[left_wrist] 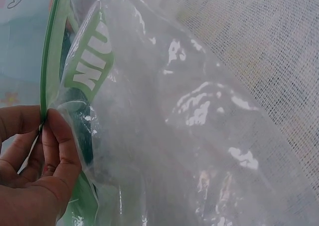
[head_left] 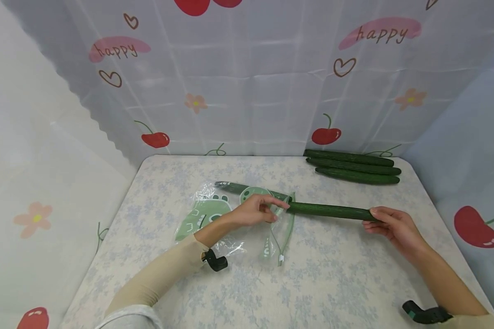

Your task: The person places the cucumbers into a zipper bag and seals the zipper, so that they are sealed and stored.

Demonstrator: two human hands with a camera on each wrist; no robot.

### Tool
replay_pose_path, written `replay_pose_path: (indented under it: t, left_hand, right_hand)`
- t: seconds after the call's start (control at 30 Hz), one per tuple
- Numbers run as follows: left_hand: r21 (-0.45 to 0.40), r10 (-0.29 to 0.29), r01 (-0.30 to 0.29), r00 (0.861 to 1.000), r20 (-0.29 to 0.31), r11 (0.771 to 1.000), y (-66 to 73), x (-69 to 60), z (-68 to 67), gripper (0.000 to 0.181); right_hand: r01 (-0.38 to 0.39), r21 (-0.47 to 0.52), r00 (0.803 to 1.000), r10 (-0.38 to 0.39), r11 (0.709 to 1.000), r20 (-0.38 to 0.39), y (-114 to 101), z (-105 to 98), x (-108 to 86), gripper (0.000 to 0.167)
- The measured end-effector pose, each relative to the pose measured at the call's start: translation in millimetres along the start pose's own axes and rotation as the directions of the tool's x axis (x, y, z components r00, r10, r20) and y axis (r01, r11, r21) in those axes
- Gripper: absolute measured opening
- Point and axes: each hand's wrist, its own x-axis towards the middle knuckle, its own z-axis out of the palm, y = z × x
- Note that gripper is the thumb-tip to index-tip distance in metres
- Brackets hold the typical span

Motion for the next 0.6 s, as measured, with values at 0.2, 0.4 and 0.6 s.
replay_pose_path:
  t: [0.2,0.4,0.6]
  left_hand:
    - [0.01,0.007,-0.006,1.0,-0.007,1.0,1.3,0.0,2.1,0.043]
    - [0.011,-0.004,0.004,1.0,-0.02,1.0,2.2,-0.2,2.4,0.043]
    - [0.004,-0.004,0.004,1.0,-0.014,1.0,2.3,-0.6,2.4,0.043]
  right_hand:
    - [-0.026,-0.053,1.0,0.027,0.998,0.007,6,14,10.0,0.025]
    - [-0.025,-0.02,0.998,0.027,0.999,0.058,14,31,20.7,0.025]
    - [-0.028,-0.029,0.995,0.031,0.999,0.097,20,49,33.3,0.021]
